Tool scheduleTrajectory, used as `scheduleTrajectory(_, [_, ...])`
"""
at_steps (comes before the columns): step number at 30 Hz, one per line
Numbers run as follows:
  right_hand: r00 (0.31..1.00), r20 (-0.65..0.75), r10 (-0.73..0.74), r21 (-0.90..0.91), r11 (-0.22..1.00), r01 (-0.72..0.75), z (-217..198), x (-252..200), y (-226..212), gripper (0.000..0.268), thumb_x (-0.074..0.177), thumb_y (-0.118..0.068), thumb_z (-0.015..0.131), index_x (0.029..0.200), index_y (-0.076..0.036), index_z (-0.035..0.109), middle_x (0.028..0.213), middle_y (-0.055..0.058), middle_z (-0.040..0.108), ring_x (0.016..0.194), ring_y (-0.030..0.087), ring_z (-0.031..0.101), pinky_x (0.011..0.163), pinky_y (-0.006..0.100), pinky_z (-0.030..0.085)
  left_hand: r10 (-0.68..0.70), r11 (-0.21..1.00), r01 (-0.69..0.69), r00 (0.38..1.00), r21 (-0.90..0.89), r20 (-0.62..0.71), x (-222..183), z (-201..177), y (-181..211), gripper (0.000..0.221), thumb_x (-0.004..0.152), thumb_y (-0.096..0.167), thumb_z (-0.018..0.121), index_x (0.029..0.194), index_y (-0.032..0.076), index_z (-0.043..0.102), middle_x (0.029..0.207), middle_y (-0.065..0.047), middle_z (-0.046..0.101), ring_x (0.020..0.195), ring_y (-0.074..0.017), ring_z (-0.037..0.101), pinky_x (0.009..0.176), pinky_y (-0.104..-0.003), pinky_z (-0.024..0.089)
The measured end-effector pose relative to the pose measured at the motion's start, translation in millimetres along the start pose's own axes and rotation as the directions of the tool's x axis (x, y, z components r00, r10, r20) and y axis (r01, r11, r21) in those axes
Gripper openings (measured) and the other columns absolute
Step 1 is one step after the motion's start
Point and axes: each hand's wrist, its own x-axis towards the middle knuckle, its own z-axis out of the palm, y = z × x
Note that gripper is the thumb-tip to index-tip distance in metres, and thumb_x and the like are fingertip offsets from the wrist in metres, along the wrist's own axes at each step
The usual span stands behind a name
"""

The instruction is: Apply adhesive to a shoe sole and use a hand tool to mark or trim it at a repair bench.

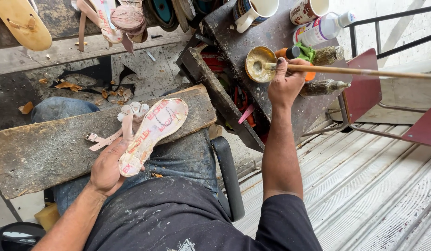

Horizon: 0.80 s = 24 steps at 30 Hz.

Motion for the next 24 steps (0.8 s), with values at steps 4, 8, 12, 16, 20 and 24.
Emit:
scheduleTrajectory(4, [0.994,0.107,-0.029,-0.14,0.989,0.044,-2.5,-2.7,12.0,0.016,0.099,-0.014,0.079,0.097,-0.014,0.062,0.069,0.008,0.069,0.052,0.014,0.059,0.051,0.024,0.046,-0.009,1.0,0.009,1.0,0.005,0.001,-1.0,2.1,3.4,0.028,0.104,0.018,0.05,0.114,-0.007,0.058,0.09,-0.031,0.071,0.069,-0.0323,0.075,0.048,-0.046,0.065])
scheduleTrajectory(8, [0.986,0.161,0.034,-0.27,0.963,0.011,5.2,-7.3,11.3,0.02,0.094,-0.024,0.082,0.096,-0.017,0.063,0.072,0.01,0.069,0.06,0.024,0.066,0.057,0.033,0.05,-0.015,1.0,0.015,1.0,0.006,0.005,-3.8,9.6,10.5,0.028,0.105,0.019,0.05,0.113,-0.006,0.058,0.09,-0.031,0.071,0.069,-0.0323,0.075,0.048,-0.045,0.065])
scheduleTrajectory(12, [0.985,0.078,0.152,-0.104,0.984,-0.144,16.3,-2.6,22.5,0.023,0.089,-0.022,0.086,0.093,-0.014,0.064,0.072,0.007,0.067,0.064,0.015,0.063,0.062,0.028,0.052,-0.018,1.0,0.018,1.0,-0.002,-0.004,0.5,0.5,1.2,0.028,0.105,0.019,0.051,0.113,-0.007,0.057,0.09,-0.032,0.071,0.069,-0.0334,0.074,0.047,-0.047,0.065])
scheduleTrajectory(16, [0.979,-0.004,0.202,0.042,0.979,-0.202,12.5,2.9,11.1,0.018,0.093,-0.019,0.082,0.089,-0.012,0.066,0.072,0.005,0.066,0.064,0.013,0.064,0.061,0.024,0.053,-0.011,0.999,0.011,1.0,-0.036,-0.02,3.1,2.1,-1.4,0.028,0.104,0.019,0.053,0.112,-0.007,0.057,0.09,-0.034,0.07,0.068,-0.035,0.074,0.046,-0.048,0.065])
scheduleTrajectory(20, [0.962,-0.216,-0.169,0.046,0.982,0.183,-2.9,-0.7,5.0,0.017,0.097,-0.003,0.071,0.092,-0.004,0.055,0.082,0.013,0.055,0.073,0.022,0.059,0.074,0.033,0.051,0.007,0.997,-0.009,0.999,-0.073,-0.035,1.3,3.6,-3.8,0.029,0.101,0.019,0.057,0.111,-0.008,0.058,0.089,-0.035,0.07,0.068,-0.0372,0.074,0.045,-0.051,0.064])
scheduleTrajectory(24, [0.969,-0.233,-0.083,0.372,0.913,0.168,4.1,-32.2,-79.9,0.011,0.103,-0.001,0.058,0.098,-0.005,0.049,0.079,0.016,0.056,0.045,0.016,0.043,0.039,0.027,0.038,-0.131,0.991,0.131,0.988,0.009,0.086,3.1,-18.5,-9.0,0.059,0.1,0.033,0.05,0.147,-0.002,0.047,0.124,-0.021,0.068,0.088,-0.0271,0.069,0.053,-0.039,0.062])
